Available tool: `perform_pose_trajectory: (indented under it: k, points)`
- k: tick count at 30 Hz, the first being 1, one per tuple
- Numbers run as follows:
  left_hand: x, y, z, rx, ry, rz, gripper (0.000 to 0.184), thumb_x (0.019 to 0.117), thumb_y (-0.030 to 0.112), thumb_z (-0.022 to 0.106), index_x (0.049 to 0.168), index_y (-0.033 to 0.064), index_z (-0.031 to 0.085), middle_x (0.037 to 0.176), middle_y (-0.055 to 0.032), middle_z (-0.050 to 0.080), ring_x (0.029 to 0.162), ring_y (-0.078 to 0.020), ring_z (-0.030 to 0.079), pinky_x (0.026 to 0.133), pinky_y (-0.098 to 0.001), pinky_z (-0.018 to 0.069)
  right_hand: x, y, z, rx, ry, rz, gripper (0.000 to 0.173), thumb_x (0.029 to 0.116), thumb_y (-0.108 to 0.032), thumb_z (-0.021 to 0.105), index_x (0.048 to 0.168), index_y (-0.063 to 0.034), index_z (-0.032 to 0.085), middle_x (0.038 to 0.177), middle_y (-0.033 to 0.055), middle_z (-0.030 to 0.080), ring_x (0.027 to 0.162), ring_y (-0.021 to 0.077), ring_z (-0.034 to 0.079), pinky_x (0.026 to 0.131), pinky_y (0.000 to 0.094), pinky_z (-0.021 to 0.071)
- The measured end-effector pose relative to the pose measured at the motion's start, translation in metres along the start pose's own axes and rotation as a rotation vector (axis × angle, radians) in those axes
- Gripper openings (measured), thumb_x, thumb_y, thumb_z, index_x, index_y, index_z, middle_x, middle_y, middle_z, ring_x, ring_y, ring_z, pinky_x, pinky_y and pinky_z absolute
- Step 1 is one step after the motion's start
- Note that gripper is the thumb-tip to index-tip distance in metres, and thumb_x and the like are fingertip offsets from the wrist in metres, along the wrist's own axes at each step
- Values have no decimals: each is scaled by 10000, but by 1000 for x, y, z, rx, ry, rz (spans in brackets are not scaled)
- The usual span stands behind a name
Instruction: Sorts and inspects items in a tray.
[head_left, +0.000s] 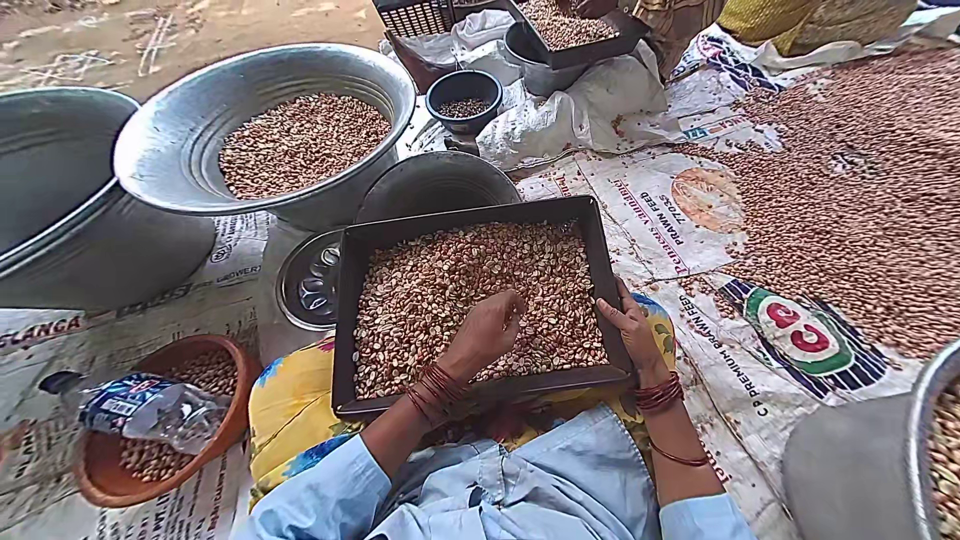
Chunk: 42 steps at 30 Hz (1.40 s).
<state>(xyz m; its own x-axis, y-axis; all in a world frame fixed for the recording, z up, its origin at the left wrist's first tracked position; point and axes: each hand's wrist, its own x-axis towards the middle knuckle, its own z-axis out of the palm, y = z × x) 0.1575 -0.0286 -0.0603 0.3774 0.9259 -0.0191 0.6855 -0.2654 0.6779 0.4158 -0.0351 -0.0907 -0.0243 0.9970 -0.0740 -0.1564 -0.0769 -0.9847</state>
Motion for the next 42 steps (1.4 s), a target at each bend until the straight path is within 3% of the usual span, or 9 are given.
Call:
perform_pose_trajectory:
  k: [10, 16, 18, 23, 28, 32, 35, 39, 42]
  points:
    - [5, 7, 18, 163, -133, 49, 216, 1001, 76, 570, 1111, -3, 738, 1086, -227, 689, 995, -379, 692, 891, -516, 552, -2, 0, 0, 2, -11, -5, 634, 1012, -36, 469, 1582, 43, 202, 1471, 145, 490, 1165, -11, 595, 961, 133, 494]
    - [8, -22, -18, -472, 46, -154, 213, 986, 95, 506, 1126, -22, 617, 976, -54, 666, 759, -61, 663, 717, -238, 576, -2, 0, -1, 15, -10, -3, 633, 1012, -45, 473, 1581, 34, 208, 1448, 127, 510, 1142, -10, 606, 955, 137, 501]
    - [9, -19, -20, -383, 55, -176, 227, 952, 80, 491, 1114, 11, 634, 900, -17, 639, 673, -22, 554, 637, -214, 472, -2, -1, 0, 12, -11, 4, 623, 1014, -41, 470, 1577, 36, 213, 1435, 129, 516, 1132, -12, 609, 946, 138, 506]
    - [14, -2, 8, 131, -6, 35, 221, 997, 79, 570, 1130, 15, 735, 1090, -205, 709, 999, -349, 698, 908, -495, 552, -1, 0, 0, 0, -15, -5, 633, 1008, -43, 479, 1577, 39, 212, 1436, 132, 518, 1133, -9, 610, 943, 133, 505]
    - [19, 3, 12, 240, -99, 2, 234, 1017, 94, 551, 1137, -19, 718, 1155, -240, 675, 1048, -391, 686, 923, -523, 544, -2, 1, -1, 7, -9, -11, 642, 1012, -35, 477, 1579, 57, 189, 1459, 156, 495, 1157, 2, 600, 959, 140, 497]
    - [8, -16, -33, -131, -446, 160, 136, 958, 118, 691, 1009, 15, 763, 925, -76, 740, 833, -133, 679, 818, -337, 550, -3, -2, 1, 15, -20, -7, 649, 1016, -34, 473, 1588, 45, 177, 1496, 155, 470, 1197, -11, 581, 981, 131, 487]
    - [-9, -30, -67, -445, -628, 196, 163, 966, 127, 664, 1072, 34, 745, 1001, 30, 764, 876, 12, 697, 810, -201, 579, -2, -1, 0, 6, -23, -14, 650, 1017, -48, 472, 1586, 47, 173, 1468, 141, 492, 1161, -19, 597, 949, 129, 503]
    - [-16, -20, -66, 214, 3, -41, 246, 1019, 132, 590, 1220, 60, 712, 1141, -162, 718, 1000, -332, 706, 882, -540, 550, -1, 0, 0, 11, -14, -7, 659, 1013, -37, 473, 1591, 46, 168, 1496, 161, 467, 1180, -3, 592, 968, 136, 496]
    - [-9, -1, -31, 390, -209, -164, 368, 1027, 135, 577, 1379, 31, 607, 1326, -263, 608, 1210, -470, 599, 985, -616, 487, 0, 0, 0, 2, -17, -9, 660, 1012, -39, 474, 1591, 49, 170, 1496, 168, 466, 1179, 0, 591, 967, 137, 493]
